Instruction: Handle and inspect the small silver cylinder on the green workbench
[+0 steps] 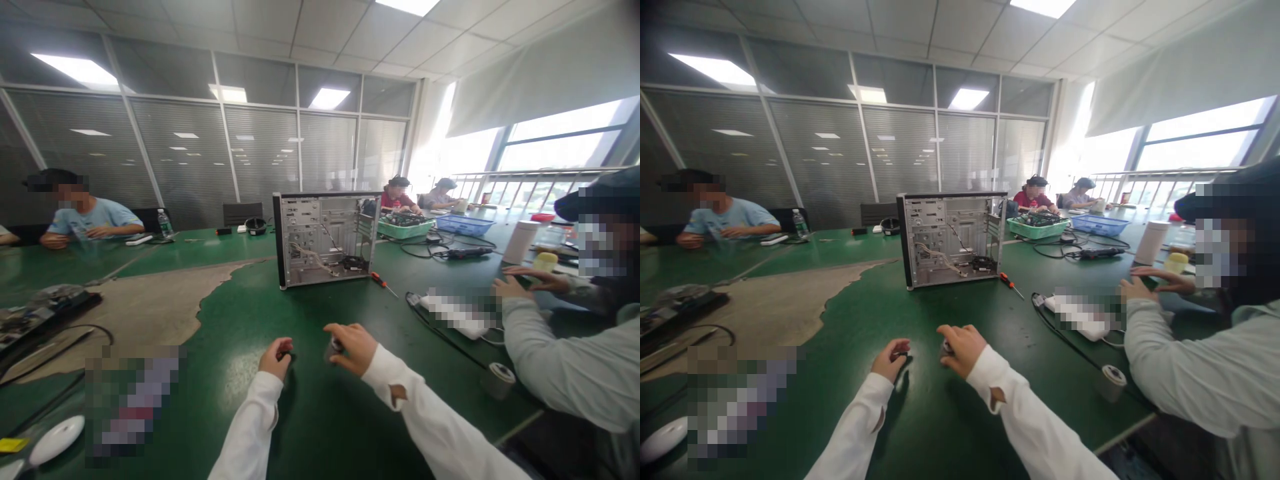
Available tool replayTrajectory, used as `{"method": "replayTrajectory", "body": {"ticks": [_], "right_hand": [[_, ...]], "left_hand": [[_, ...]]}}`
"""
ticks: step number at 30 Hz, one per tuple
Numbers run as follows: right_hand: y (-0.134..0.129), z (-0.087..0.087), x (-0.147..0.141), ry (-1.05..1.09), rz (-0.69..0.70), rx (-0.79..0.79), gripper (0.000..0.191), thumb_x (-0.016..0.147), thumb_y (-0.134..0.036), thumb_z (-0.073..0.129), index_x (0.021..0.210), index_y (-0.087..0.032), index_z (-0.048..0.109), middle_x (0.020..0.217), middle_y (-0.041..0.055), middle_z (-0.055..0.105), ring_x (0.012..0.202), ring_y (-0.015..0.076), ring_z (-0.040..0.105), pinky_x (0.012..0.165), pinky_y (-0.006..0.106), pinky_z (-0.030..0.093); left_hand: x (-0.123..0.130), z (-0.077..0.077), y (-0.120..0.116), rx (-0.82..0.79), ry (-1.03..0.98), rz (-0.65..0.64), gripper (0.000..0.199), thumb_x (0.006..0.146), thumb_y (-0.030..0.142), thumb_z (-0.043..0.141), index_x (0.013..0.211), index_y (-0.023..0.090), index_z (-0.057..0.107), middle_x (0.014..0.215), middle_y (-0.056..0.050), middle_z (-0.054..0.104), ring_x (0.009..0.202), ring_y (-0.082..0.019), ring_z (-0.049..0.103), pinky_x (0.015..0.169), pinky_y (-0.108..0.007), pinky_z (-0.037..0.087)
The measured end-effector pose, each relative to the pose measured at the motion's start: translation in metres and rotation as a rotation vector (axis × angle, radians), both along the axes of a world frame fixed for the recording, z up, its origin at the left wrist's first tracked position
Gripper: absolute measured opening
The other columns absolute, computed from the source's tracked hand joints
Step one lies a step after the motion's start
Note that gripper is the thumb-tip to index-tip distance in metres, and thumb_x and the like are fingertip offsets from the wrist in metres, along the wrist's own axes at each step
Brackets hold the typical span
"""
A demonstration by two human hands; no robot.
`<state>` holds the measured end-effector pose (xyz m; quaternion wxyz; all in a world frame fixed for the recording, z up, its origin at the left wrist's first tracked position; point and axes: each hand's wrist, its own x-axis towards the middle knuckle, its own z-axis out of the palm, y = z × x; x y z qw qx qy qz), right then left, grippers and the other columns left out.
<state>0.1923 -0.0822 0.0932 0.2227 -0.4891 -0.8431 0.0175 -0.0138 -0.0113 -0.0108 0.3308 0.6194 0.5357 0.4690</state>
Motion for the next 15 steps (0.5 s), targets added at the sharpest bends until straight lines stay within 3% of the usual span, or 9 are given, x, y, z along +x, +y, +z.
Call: {"method": "replayTrajectory", "body": {"ticks": [3, 6, 11, 15], "right_hand": [[0.034, -0.013, -0.043, 0.005, 0.024, -0.080, 0.059, 0.057, -0.026, 0.060, 0.110, -0.019, 0.036, 0.086, 0.0050, 0.058, 0.082, 0.0202, 0.053, 0.074, 0.032, 0.035], [0.056, -0.032, -0.067, 0.037, 0.031, -0.109, 0.065, 0.057, -0.024, 0.058, 0.116, -0.017, 0.030, 0.092, 0.0079, 0.057, 0.085, 0.0228, 0.052, 0.075, 0.035, 0.035], [0.061, -0.075, -0.072, 0.321, 0.024, -0.149, 0.081, 0.053, -0.021, 0.059, 0.123, -0.015, 0.016, 0.109, 0.0117, 0.045, 0.101, 0.0248, 0.042, 0.081, 0.038, 0.035], [0.057, -0.093, -0.064, 0.508, 0.050, -0.205, 0.083, 0.051, -0.014, 0.056, 0.123, -0.019, 0.014, 0.103, 0.0072, 0.048, 0.094, 0.0216, 0.047, 0.083, 0.037, 0.036]], "left_hand": [[-0.002, 0.004, -0.001, 0.004, -0.044, -0.005, 0.024, 0.060, 0.015, 0.047, 0.083, 0.014, 0.054, 0.076, -0.006, 0.062, 0.077, -0.017, 0.057, 0.065, -0.027, 0.044], [-0.002, 0.009, -0.003, 0.014, -0.066, 0.019, 0.024, 0.062, 0.020, 0.048, 0.085, 0.014, 0.054, 0.082, -0.008, 0.061, 0.081, -0.018, 0.056, 0.063, -0.026, 0.044], [0.000, 0.019, -0.006, 0.046, -0.074, 0.006, 0.028, 0.061, 0.016, 0.049, 0.089, 0.016, 0.053, 0.087, -0.006, 0.060, 0.083, -0.017, 0.056, 0.065, -0.026, 0.044], [0.003, 0.027, -0.013, 0.072, 0.004, -0.068, 0.040, 0.058, 0.012, 0.050, 0.098, 0.018, 0.048, 0.093, -0.005, 0.059, 0.087, -0.017, 0.054, 0.071, -0.029, 0.043]]}}
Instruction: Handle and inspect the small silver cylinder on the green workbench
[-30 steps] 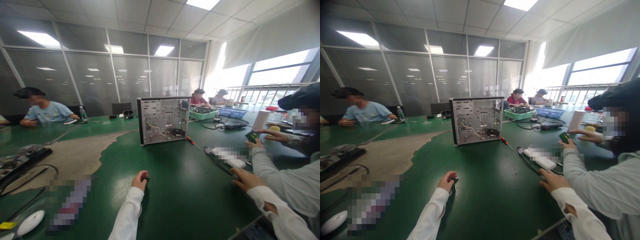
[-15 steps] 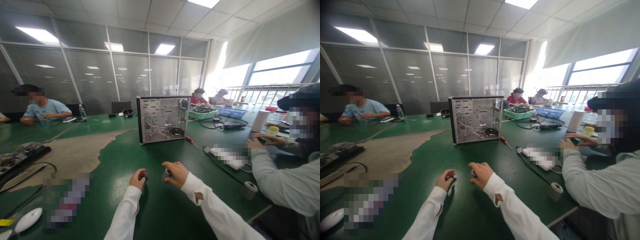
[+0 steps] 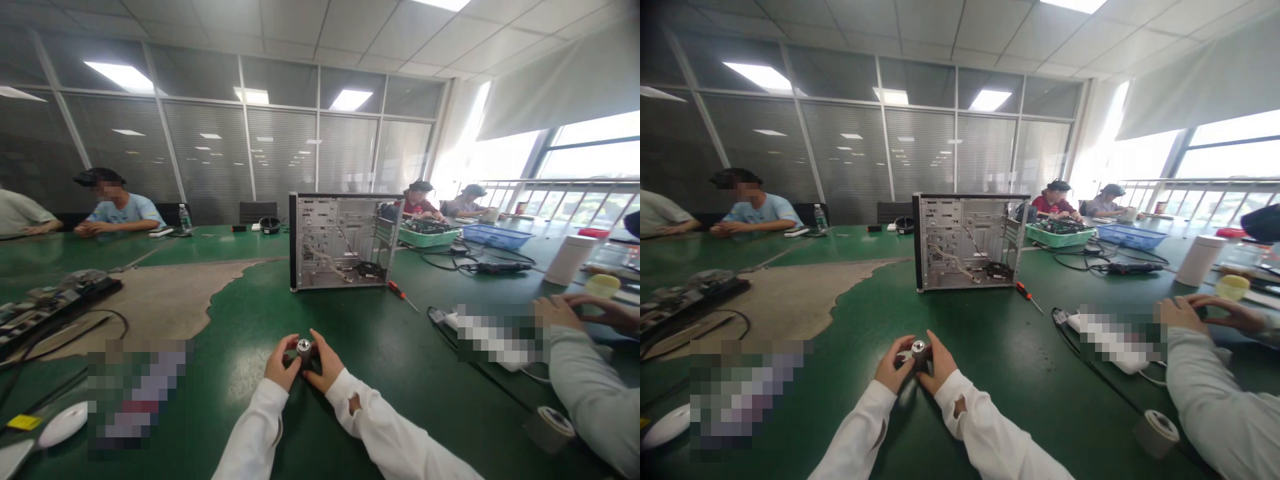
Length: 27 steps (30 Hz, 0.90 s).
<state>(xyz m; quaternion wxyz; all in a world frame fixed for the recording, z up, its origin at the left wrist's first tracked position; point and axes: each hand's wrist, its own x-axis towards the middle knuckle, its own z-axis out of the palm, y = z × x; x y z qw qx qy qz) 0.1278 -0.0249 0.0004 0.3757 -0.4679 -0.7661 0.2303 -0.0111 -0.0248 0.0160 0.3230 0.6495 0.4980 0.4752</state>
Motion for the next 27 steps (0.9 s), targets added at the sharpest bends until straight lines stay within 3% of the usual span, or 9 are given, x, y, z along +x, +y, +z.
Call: {"method": "replayTrajectory", "body": {"ticks": [3, 7, 14, 20, 27], "right_hand": [[0.002, -0.002, 0.003, 0.064, 0.017, -0.007, 0.076, 0.052, -0.010, 0.051, 0.120, -0.022, 0.018, 0.097, 0.0039, 0.051, 0.086, 0.0189, 0.051, 0.081, 0.034, 0.039], [0.007, -0.005, 0.004, 0.020, 0.018, -0.003, 0.073, 0.051, -0.012, 0.051, 0.117, -0.021, 0.022, 0.095, 0.0044, 0.053, 0.087, 0.0211, 0.050, 0.080, 0.036, 0.038], [0.007, -0.006, 0.006, -0.025, 0.016, -0.002, 0.069, 0.052, -0.014, 0.051, 0.115, -0.018, 0.025, 0.094, 0.0057, 0.054, 0.089, 0.0220, 0.050, 0.079, 0.036, 0.038], [0.004, -0.006, 0.007, 0.019, 0.042, -0.006, 0.071, 0.052, -0.015, 0.054, 0.116, -0.021, 0.024, 0.093, 0.0039, 0.055, 0.085, 0.0206, 0.050, 0.077, 0.036, 0.038], [-0.003, -0.001, 0.008, 0.177, 0.094, 0.037, 0.071, 0.051, -0.013, 0.055, 0.116, -0.020, 0.026, 0.086, 0.0021, 0.053, 0.078, 0.0155, 0.050, 0.072, 0.031, 0.041]], "left_hand": [[0.002, 0.002, -0.004, 0.098, 0.087, -0.035, 0.047, 0.059, 0.014, 0.052, 0.105, 0.019, 0.044, 0.101, -0.007, 0.055, 0.092, -0.019, 0.051, 0.075, -0.030, 0.041], [0.003, 0.000, -0.003, 0.264, 0.218, -0.093, 0.036, 0.064, 0.020, 0.051, 0.101, 0.019, 0.049, 0.102, -0.007, 0.053, 0.097, -0.019, 0.048, 0.084, -0.032, 0.036], [0.005, -0.007, 0.000, 0.244, 0.245, -0.059, 0.031, 0.066, 0.021, 0.050, 0.097, 0.019, 0.052, 0.099, -0.008, 0.055, 0.093, -0.019, 0.051, 0.083, -0.031, 0.039], [0.006, -0.020, 0.004, 0.095, -0.045, -0.021, 0.035, 0.062, 0.023, 0.054, 0.097, 0.019, 0.049, 0.096, -0.007, 0.057, 0.084, -0.018, 0.056, 0.078, -0.031, 0.043], [-0.001, -0.016, 0.003, -0.076, -0.435, -0.054, 0.048, 0.055, 0.027, 0.064, 0.098, 0.016, 0.046, 0.089, -0.009, 0.058, 0.071, -0.017, 0.058, 0.067, -0.029, 0.044]]}}
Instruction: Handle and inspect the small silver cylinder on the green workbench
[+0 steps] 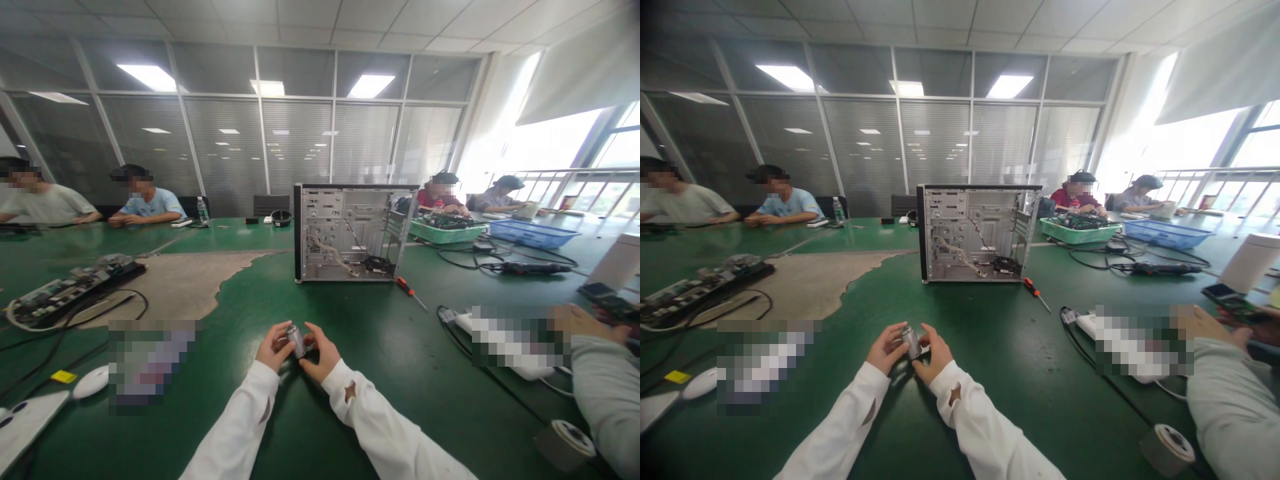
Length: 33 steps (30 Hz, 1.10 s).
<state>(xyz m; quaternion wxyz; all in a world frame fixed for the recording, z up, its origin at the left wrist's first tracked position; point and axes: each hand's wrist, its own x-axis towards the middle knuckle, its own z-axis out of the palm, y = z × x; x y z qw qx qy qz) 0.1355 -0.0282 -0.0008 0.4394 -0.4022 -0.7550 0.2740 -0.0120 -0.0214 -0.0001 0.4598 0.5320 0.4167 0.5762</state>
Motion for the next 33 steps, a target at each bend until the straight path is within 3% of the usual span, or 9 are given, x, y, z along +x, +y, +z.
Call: {"method": "replayTrajectory", "body": {"ticks": [5, 10, 17, 22, 26, 33], "right_hand": [[-0.008, 0.006, 0.003, 0.100, 0.045, 0.004, 0.070, 0.052, -0.012, 0.056, 0.116, -0.022, 0.028, 0.085, 0.0017, 0.050, 0.076, 0.0144, 0.049, 0.063, 0.027, 0.042], [-0.013, 0.008, 0.006, 0.190, 0.090, 0.008, 0.067, 0.053, -0.012, 0.057, 0.114, -0.023, 0.032, 0.084, 0.0011, 0.050, 0.076, 0.0144, 0.048, 0.061, 0.026, 0.042], [-0.016, 0.013, 0.007, 0.248, 0.100, 0.031, 0.064, 0.052, -0.010, 0.057, 0.111, -0.024, 0.037, 0.082, 0.0014, 0.049, 0.075, 0.0147, 0.048, 0.060, 0.025, 0.041], [-0.017, 0.015, 0.008, 0.273, 0.089, 0.073, 0.066, 0.051, -0.011, 0.059, 0.112, -0.023, 0.037, 0.104, 0.0065, 0.042, 0.087, 0.0180, 0.045, 0.063, 0.026, 0.042], [-0.014, 0.013, 0.008, 0.347, 0.166, -0.033, 0.068, 0.053, -0.014, 0.060, 0.115, -0.025, 0.034, 0.118, 0.0074, 0.035, 0.097, 0.0205, 0.042, 0.067, 0.028, 0.043], [-0.009, 0.004, 0.003, 0.544, 0.308, -0.234, 0.064, 0.052, -0.020, 0.066, 0.110, -0.026, 0.041, 0.114, 0.0065, 0.042, 0.101, 0.0220, 0.041, 0.071, 0.032, 0.043]], "left_hand": [[-0.002, 0.000, 0.000, -0.156, -0.232, -0.082, 0.059, 0.052, 0.027, 0.067, 0.105, 0.017, 0.043, 0.083, -0.008, 0.059, 0.069, -0.019, 0.057, 0.059, -0.030, 0.046], [-0.002, 0.002, -0.002, -0.245, -0.436, -0.204, 0.061, 0.052, 0.022, 0.068, 0.107, 0.019, 0.042, 0.090, -0.010, 0.059, 0.076, -0.023, 0.058, 0.066, -0.036, 0.045], [-0.005, 0.009, -0.005, -0.299, -0.510, -0.369, 0.062, 0.059, 0.019, 0.064, 0.114, 0.018, 0.037, 0.094, -0.011, 0.060, 0.085, -0.024, 0.056, 0.073, -0.035, 0.042], [-0.007, 0.012, -0.006, -0.396, -0.546, -0.447, 0.066, 0.063, 0.017, 0.061, 0.119, 0.014, 0.026, 0.089, -0.013, 0.062, 0.087, -0.024, 0.056, 0.069, -0.030, 0.044], [-0.004, 0.011, -0.008, -0.440, -0.547, -0.491, 0.059, 0.065, 0.016, 0.058, 0.116, 0.011, 0.028, 0.084, -0.015, 0.063, 0.084, -0.024, 0.058, 0.066, -0.029, 0.045], [0.000, 0.014, -0.013, -0.473, -0.545, -0.522, 0.036, 0.067, 0.017, 0.056, 0.101, 0.011, 0.045, 0.077, -0.012, 0.064, 0.077, -0.022, 0.060, 0.063, -0.028, 0.046]]}}
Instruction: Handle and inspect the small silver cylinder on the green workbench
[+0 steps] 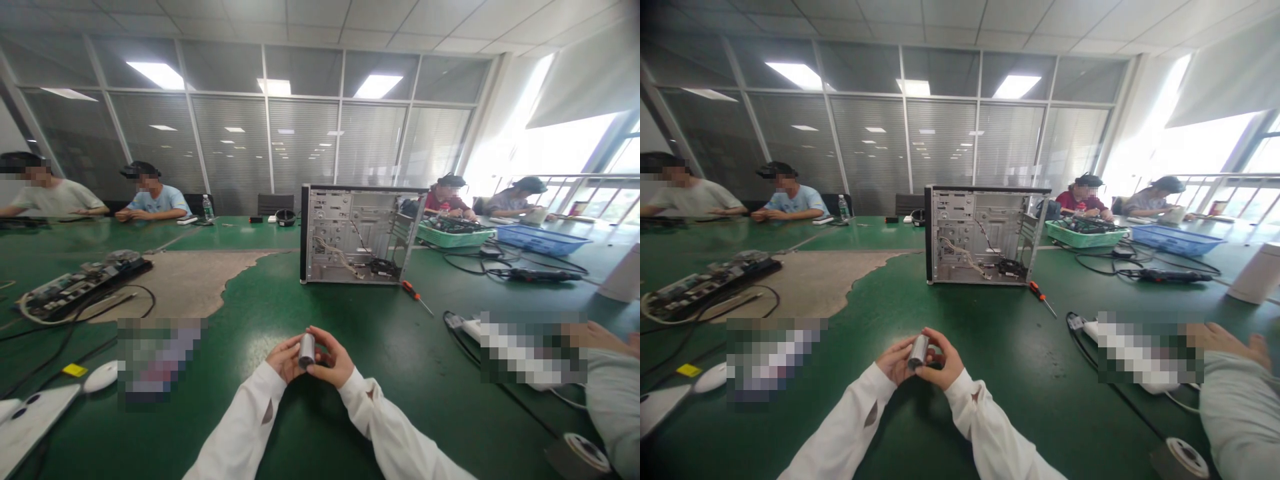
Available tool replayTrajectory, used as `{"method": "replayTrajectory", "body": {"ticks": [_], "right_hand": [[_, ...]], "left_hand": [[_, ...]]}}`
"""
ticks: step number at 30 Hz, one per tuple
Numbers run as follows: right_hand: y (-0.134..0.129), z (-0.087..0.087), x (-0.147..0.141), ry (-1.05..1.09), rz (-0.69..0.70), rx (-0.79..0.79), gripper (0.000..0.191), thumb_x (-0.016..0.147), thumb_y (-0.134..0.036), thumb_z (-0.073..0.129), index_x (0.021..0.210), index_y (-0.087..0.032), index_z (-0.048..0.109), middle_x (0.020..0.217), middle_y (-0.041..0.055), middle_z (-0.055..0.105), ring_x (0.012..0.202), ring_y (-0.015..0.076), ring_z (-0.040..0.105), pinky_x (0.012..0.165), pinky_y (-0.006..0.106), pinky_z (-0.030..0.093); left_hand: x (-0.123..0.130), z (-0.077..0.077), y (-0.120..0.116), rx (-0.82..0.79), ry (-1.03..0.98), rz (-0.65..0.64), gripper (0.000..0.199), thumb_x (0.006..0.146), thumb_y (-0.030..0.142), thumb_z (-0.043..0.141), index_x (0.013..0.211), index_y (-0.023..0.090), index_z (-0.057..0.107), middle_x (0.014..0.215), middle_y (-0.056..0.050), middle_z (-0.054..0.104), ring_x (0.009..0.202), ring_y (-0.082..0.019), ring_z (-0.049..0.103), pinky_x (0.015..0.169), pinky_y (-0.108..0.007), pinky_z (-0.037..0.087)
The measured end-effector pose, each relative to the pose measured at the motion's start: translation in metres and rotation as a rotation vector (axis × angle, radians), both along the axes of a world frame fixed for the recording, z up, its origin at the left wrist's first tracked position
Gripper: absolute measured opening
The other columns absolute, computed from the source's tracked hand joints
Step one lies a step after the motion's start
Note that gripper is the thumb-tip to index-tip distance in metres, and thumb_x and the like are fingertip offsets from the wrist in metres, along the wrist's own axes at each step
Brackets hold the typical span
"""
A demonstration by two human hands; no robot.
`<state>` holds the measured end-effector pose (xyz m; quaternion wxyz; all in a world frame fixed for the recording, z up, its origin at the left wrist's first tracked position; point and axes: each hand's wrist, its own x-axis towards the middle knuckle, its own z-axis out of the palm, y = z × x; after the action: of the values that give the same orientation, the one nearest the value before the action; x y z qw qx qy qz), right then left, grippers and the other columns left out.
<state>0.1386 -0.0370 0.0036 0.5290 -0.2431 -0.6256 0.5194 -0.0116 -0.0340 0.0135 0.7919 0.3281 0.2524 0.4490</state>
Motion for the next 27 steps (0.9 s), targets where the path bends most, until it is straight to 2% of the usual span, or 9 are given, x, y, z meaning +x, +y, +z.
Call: {"method": "replayTrajectory", "body": {"ticks": [11, 16, 20, 22, 24, 27], "right_hand": [[0.005, -0.009, -0.006, 0.150, -0.054, -0.182, 0.063, 0.044, -0.019, 0.071, 0.101, -0.022, 0.045, 0.106, 0.0087, 0.050, 0.091, 0.0203, 0.049, 0.074, 0.035, 0.042], [0.008, -0.006, -0.006, 0.282, -0.022, -0.370, 0.055, 0.044, -0.019, 0.072, 0.094, -0.020, 0.050, 0.089, 0.0056, 0.058, 0.080, 0.0180, 0.055, 0.075, 0.035, 0.041], [0.008, -0.002, -0.004, 0.484, 0.063, -0.549, 0.042, 0.047, -0.021, 0.072, 0.085, -0.016, 0.054, 0.076, 0.0049, 0.062, 0.072, 0.0170, 0.058, 0.069, 0.032, 0.043], [0.007, 0.000, -0.003, 0.555, 0.112, -0.639, 0.038, 0.049, -0.020, 0.071, 0.083, -0.015, 0.054, 0.075, 0.0050, 0.063, 0.068, 0.0161, 0.059, 0.066, 0.031, 0.044], [0.006, 0.001, -0.002, 0.592, 0.128, -0.714, 0.036, 0.051, -0.020, 0.070, 0.083, -0.015, 0.054, 0.074, 0.0046, 0.063, 0.068, 0.0152, 0.059, 0.069, 0.031, 0.043], [0.006, 0.002, 0.000, 0.638, 0.134, -0.804, 0.032, 0.055, -0.024, 0.068, 0.082, -0.015, 0.053, 0.073, 0.0044, 0.063, 0.071, 0.0152, 0.059, 0.075, 0.032, 0.042]], "left_hand": [[0.001, -0.003, 0.005, -0.072, 0.009, 0.030, 0.032, 0.064, 0.020, 0.059, 0.094, 0.009, 0.051, 0.071, -0.011, 0.065, 0.071, -0.020, 0.061, 0.061, -0.026, 0.047], [-0.002, 0.002, 0.002, -0.149, 0.112, 0.058, 0.024, 0.064, 0.020, 0.060, 0.085, 0.011, 0.053, 0.072, -0.008, 0.066, 0.068, -0.018, 0.062, 0.067, -0.028, 0.045], [-0.004, 0.001, 0.002, -0.101, 0.190, 0.033, 0.030, 0.060, 0.022, 0.064, 0.085, 0.010, 0.052, 0.074, -0.012, 0.066, 0.070, -0.021, 0.062, 0.065, -0.029, 0.045], [-0.002, -0.002, 0.003, -0.067, 0.269, 0.061, 0.033, 0.059, 0.023, 0.065, 0.085, 0.009, 0.051, 0.070, -0.011, 0.066, 0.066, -0.020, 0.062, 0.061, -0.028, 0.045], [0.000, -0.006, 0.004, -0.007, 0.359, 0.103, 0.033, 0.058, 0.025, 0.065, 0.084, 0.010, 0.050, 0.060, -0.006, 0.064, 0.052, -0.017, 0.061, 0.049, -0.025, 0.044], [0.004, -0.013, 0.006, 0.168, 0.473, 0.190, 0.030, 0.058, 0.030, 0.063, 0.078, 0.012, 0.050, 0.040, 0.004, 0.053, 0.030, -0.008, 0.047, 0.032, -0.017, 0.032]]}}
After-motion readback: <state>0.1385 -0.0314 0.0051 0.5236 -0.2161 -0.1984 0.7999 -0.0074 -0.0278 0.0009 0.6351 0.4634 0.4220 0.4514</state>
